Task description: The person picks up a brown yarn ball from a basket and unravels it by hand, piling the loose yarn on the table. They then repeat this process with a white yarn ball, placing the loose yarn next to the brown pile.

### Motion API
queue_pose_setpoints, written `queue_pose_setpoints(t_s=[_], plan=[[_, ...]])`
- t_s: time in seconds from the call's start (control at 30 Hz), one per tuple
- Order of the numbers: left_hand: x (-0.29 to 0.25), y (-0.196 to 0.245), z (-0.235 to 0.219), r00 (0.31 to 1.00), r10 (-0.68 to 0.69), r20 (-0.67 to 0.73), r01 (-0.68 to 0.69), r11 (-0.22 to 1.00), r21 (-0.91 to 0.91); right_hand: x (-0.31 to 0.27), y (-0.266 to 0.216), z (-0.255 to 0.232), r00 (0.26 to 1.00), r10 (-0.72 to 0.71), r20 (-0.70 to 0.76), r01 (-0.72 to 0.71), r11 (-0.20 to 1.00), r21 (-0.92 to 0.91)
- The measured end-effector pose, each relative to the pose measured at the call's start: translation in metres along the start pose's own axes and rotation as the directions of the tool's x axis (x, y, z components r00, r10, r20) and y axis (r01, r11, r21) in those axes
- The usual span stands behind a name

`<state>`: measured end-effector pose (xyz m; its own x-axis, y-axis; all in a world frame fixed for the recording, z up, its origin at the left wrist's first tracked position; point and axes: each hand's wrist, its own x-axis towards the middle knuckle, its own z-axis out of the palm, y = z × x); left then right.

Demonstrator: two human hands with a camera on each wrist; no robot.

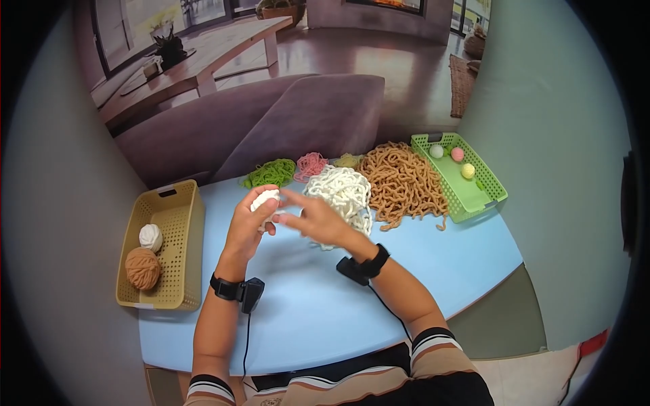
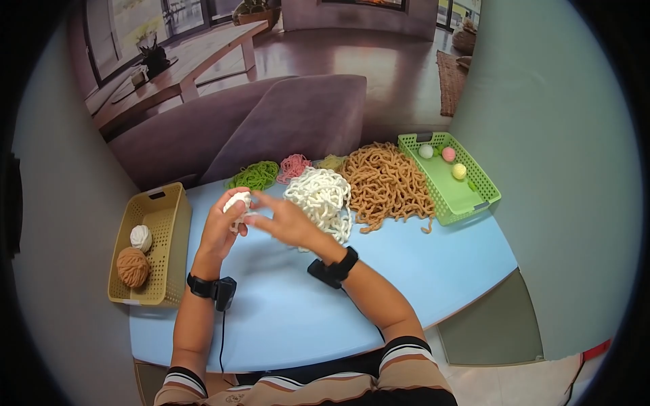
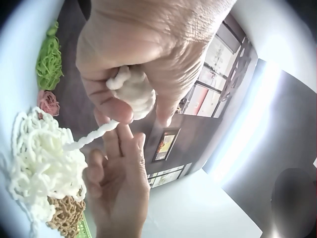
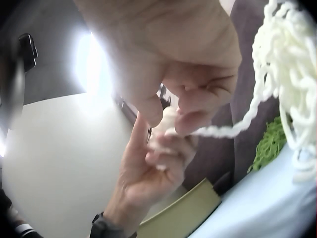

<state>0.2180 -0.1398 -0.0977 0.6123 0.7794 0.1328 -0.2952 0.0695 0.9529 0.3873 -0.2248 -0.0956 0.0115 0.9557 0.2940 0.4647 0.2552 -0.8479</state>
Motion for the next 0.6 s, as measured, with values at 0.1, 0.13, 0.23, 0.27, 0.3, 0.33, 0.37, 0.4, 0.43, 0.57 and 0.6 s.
queue_pose_setpoints(t_s=[0.1,0.13,0.23,0.27,0.3,0.33,0.37,0.4,0.43,0.57,0.6], plan=[[0.003,-0.004,-0.003,0.997,0.065,-0.037,-0.061,0.995,0.083,-0.006,-0.01,0.01,0.999,0.047,0.022,-0.045,0.994,-0.103],[0.005,-0.003,-0.008,0.996,0.058,-0.074,-0.05,0.993,0.108,-0.004,-0.005,0.013,0.989,-0.119,-0.093,0.105,0.984,-0.146],[0.008,-0.003,-0.023,0.994,0.004,-0.107,0.018,0.98,0.199,-0.003,0.003,-0.006,0.94,-0.215,-0.265,0.163,0.965,-0.208],[0.009,-0.002,-0.025,0.994,-0.02,-0.105,0.045,0.971,0.233,-0.004,-0.002,-0.014,0.918,-0.176,-0.355,0.125,0.979,-0.164],[0.008,-0.002,-0.024,0.998,-0.027,-0.064,0.036,0.987,0.159,-0.004,-0.006,-0.023,0.894,-0.165,-0.416,0.124,0.985,-0.123],[0.006,-0.002,-0.021,0.999,-0.03,-0.022,0.032,0.996,0.085,-0.002,-0.004,-0.031,0.871,-0.189,-0.454,0.12,0.977,-0.176],[0.005,-0.003,-0.018,0.999,-0.032,0.021,0.032,0.999,0.011,0.0,-0.001,-0.037,0.845,-0.214,-0.489,0.113,0.967,-0.228],[0.005,-0.004,-0.014,1.0,-0.005,0.027,0.007,0.999,-0.048,0.003,0.005,-0.041,0.826,-0.221,-0.519,0.109,0.965,-0.237],[0.004,-0.006,-0.009,0.999,0.019,0.031,-0.016,0.994,-0.106,0.005,0.014,-0.044,0.806,-0.225,-0.547,0.103,0.964,-0.245],[0.005,-0.008,-0.015,0.991,0.089,0.103,-0.051,0.944,-0.326,0.01,0.04,-0.055,0.748,-0.148,-0.647,0.059,0.986,-0.158],[0.006,-0.007,-0.02,0.985,0.062,0.161,-0.009,0.95,-0.311,0.01,0.043,-0.061,0.755,-0.117,-0.645,0.044,0.991,-0.128]])
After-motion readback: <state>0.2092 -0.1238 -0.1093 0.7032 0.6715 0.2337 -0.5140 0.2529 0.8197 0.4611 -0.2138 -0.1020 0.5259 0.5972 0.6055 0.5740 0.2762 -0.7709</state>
